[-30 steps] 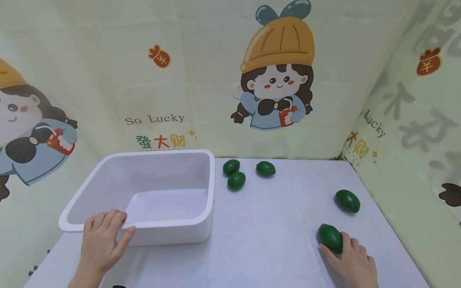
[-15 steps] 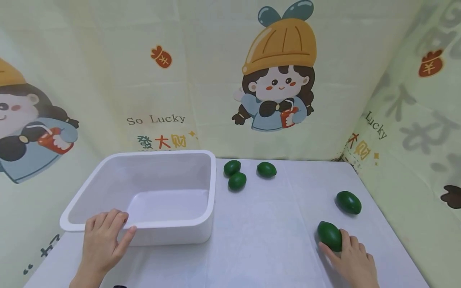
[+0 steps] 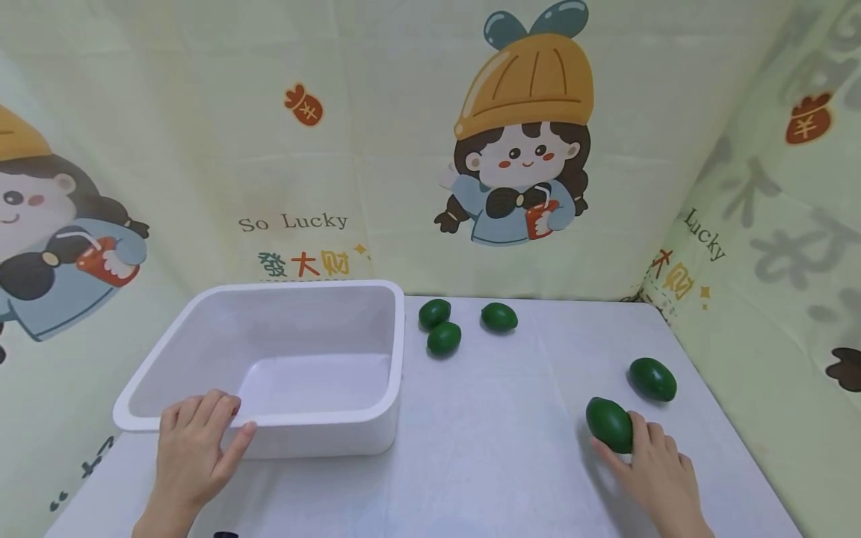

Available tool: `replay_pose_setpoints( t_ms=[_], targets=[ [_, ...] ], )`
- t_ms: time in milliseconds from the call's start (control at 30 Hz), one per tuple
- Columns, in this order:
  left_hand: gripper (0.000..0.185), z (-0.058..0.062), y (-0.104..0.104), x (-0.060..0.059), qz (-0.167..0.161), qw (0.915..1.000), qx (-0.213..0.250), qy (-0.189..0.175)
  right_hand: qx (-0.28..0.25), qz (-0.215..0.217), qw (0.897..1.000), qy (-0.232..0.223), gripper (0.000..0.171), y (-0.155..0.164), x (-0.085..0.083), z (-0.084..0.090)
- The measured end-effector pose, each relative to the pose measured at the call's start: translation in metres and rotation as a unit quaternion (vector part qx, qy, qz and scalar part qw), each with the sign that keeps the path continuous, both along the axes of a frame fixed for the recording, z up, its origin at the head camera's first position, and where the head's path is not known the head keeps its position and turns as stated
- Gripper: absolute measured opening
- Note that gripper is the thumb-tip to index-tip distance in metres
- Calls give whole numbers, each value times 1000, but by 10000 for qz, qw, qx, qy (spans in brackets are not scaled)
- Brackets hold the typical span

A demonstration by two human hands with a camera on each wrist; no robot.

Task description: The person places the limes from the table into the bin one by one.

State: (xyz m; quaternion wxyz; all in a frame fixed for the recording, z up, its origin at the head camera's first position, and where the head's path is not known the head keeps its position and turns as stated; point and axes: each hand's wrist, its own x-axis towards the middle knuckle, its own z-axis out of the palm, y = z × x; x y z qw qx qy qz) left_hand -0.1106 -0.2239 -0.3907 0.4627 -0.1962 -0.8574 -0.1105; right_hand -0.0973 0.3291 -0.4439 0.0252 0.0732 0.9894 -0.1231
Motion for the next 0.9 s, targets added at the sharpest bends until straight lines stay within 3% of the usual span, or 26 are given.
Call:
replay_pose_setpoints(
  t_ms=[400, 567, 900],
  targets=[
    [50, -1, 0, 0, 46, 10000, -27, 6, -54, 243, 9977, 636, 83, -17, -8, 17],
    [50, 0, 1, 0, 51, 10000, -37, -20, -81, 475, 9923, 1141, 76, -26, -12, 23],
    [49, 0, 2, 1, 67, 10000, -25, -59, 90, 792, 9825, 1683, 76, -43, -26, 36]
  ],
)
